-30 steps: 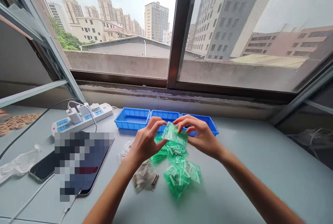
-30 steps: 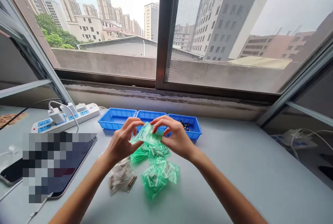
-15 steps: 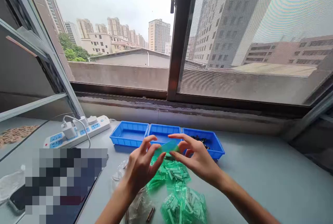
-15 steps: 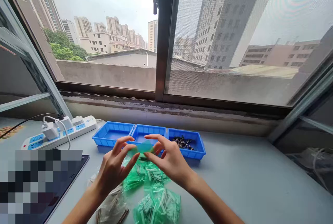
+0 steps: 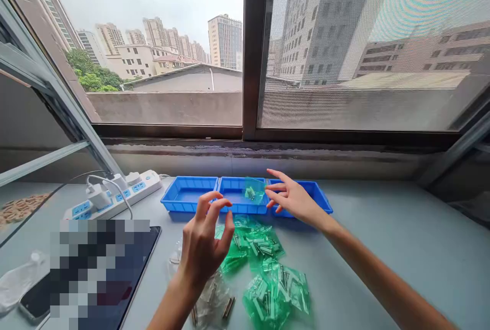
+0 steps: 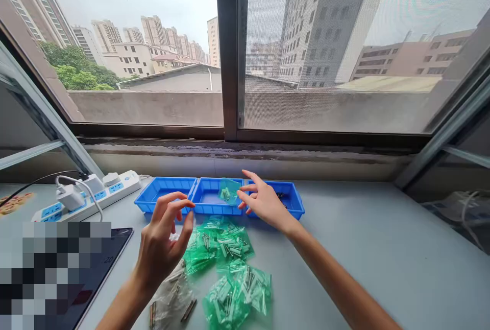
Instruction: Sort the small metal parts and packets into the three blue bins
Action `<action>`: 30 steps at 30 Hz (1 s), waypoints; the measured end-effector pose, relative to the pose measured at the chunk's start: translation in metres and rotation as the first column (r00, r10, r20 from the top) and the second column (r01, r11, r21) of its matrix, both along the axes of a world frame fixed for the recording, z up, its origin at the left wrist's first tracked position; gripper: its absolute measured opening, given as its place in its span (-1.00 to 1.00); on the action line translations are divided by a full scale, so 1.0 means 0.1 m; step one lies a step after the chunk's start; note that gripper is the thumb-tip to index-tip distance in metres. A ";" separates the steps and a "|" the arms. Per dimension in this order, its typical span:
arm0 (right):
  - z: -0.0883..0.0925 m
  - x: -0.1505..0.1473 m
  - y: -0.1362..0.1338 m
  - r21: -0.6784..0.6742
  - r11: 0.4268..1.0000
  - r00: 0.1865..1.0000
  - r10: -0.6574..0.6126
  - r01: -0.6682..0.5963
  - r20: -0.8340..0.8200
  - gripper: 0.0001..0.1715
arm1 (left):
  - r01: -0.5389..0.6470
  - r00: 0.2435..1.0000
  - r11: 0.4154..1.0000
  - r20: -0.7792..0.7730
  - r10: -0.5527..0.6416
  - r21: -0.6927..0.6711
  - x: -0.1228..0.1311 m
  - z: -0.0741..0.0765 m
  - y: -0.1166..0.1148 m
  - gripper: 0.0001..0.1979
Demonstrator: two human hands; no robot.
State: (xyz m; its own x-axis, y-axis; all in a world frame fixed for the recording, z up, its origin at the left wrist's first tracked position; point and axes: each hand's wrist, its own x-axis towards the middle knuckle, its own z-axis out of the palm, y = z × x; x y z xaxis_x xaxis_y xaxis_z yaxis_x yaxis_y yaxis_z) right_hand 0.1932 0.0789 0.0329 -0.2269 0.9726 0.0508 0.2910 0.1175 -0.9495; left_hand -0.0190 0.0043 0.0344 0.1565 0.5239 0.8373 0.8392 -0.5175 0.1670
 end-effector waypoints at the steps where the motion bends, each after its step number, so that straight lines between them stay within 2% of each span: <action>1: 0.02 0.00 -0.02 0.038 0.999 0.998 -0.026 0.024 0.061 -0.27 | 0.001 1.000 1.000 -0.001 -0.001 0.000 0.00 0.00 0.00 -0.91; 4: 0.11 0.02 -0.10 0.194 0.981 0.962 -0.051 -0.002 0.270 -0.59 | 0.003 1.000 1.000 -0.001 -0.003 -0.006 0.01 -0.01 0.00 -0.91; 7: 0.15 0.00 -0.22 0.187 0.969 0.869 0.051 -0.163 0.493 -0.76 | 0.012 1.000 1.000 -0.011 -0.012 -0.020 0.02 0.00 0.00 -0.91; 10: 0.12 -0.07 -0.31 0.067 0.945 0.710 0.192 -0.319 0.678 -0.56 | 0.034 0.999 0.999 -0.031 -0.035 -0.036 0.05 -0.01 0.00 -0.90; 12: 0.08 -0.12 -0.34 0.006 0.930 0.616 0.239 -0.368 0.751 -0.41 | 0.049 0.997 0.998 -0.054 -0.051 -0.036 0.07 -0.03 0.00 -0.90; 16: 0.09 -0.14 -0.34 -0.045 0.935 0.543 0.243 -0.352 0.803 -0.28 | 0.058 0.993 0.997 -0.096 -0.063 -0.053 0.11 -0.06 0.00 -0.89; 18: 0.13 -0.12 -0.33 -0.068 0.941 0.512 0.240 -0.331 0.825 -0.31 | 0.069 0.992 0.995 -0.099 -0.076 -0.073 0.12 -0.07 -0.01 -0.89; 20: 0.16 -0.10 -0.32 -0.100 0.939 0.471 0.255 -0.330 0.845 -0.52 | 0.083 0.991 0.992 -0.093 -0.092 -0.093 0.14 -0.08 -0.02 -0.89; 23: 0.18 -0.10 -0.33 -0.101 0.929 0.458 0.268 -0.357 0.847 -0.79 | 0.095 0.991 0.989 -0.084 -0.105 -0.114 0.14 -0.08 -0.02 -0.88; 30: 0.14 -0.10 -0.34 -0.067 0.917 0.556 0.296 -0.394 0.777 -0.86 | 0.076 0.993 0.988 -0.077 -0.087 -0.138 0.11 -0.07 0.00 -0.87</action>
State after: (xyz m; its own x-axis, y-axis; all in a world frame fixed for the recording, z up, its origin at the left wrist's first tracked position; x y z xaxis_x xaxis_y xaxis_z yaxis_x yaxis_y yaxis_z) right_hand 0.1834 0.0451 0.0469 -0.5467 0.8106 -0.2099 0.8104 0.4491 -0.3763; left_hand -0.0076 0.0045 0.0271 0.2688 0.6133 0.7427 0.8087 -0.5625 0.1718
